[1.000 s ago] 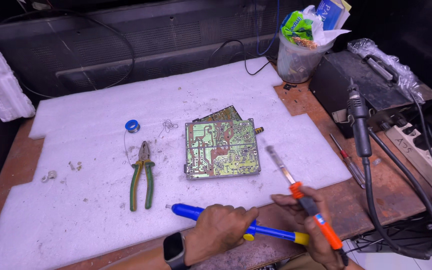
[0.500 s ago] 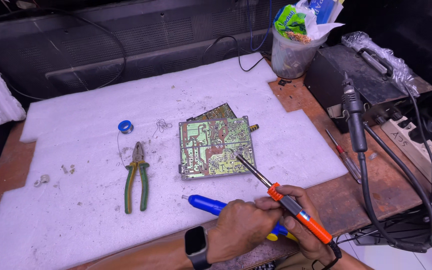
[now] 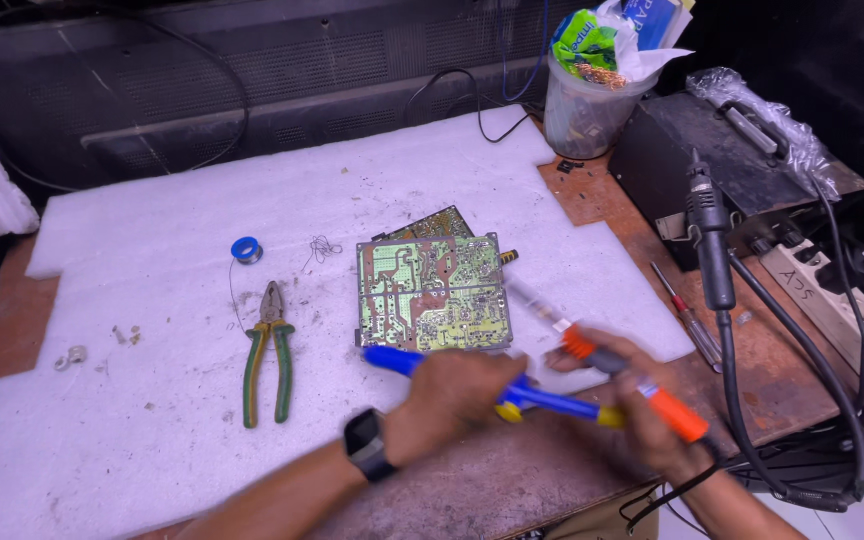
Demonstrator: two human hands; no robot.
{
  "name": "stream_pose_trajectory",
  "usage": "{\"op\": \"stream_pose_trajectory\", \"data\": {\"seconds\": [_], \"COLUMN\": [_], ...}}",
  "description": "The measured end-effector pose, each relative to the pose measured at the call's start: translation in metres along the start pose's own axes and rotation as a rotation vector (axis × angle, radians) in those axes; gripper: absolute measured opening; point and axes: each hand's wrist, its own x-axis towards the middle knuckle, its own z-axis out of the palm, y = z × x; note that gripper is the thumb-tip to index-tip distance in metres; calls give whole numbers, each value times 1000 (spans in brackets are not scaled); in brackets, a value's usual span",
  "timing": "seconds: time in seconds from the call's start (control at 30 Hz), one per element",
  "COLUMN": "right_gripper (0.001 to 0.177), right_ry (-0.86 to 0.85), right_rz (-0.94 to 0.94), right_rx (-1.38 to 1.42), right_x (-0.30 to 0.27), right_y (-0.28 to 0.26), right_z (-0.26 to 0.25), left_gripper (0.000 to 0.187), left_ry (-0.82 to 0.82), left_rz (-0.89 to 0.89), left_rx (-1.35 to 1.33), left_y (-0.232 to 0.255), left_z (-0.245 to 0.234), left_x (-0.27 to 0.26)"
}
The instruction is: The person uses a soldering iron and a desoldering pump to remove solder from a green circuit board. They repeatedly heat solder joints with the iron and use the pump to extract the molten solder, working on multiple points across the board.
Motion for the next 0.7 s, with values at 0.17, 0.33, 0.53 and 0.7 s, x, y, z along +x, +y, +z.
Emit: {"op": "stream_pose_trajectory", "data": {"seconds": [0.17,0.33,0.53,0.7], "right_gripper": [67,47,25,23], "right_ry": [317,167,-80,-130], "right_rz": [-192,-292,-692,-741], "right_rx": [-137,-249,-757,-807], "right_x": [21,13,8,6], "right_y": [29,78,61,58], "right_z": [-2,18,44,45], "left_gripper": [26,42,48,49], "left_ry": [-41,382,659,868], "left_rz": [-199,-285,-368,-223], "left_rx": [-155,-510,-1067,-1166], "left_y": [-43,-80,-79,-78], "left_z": [-48,-63,-69,-53], "left_x": [6,2,13,28]}}
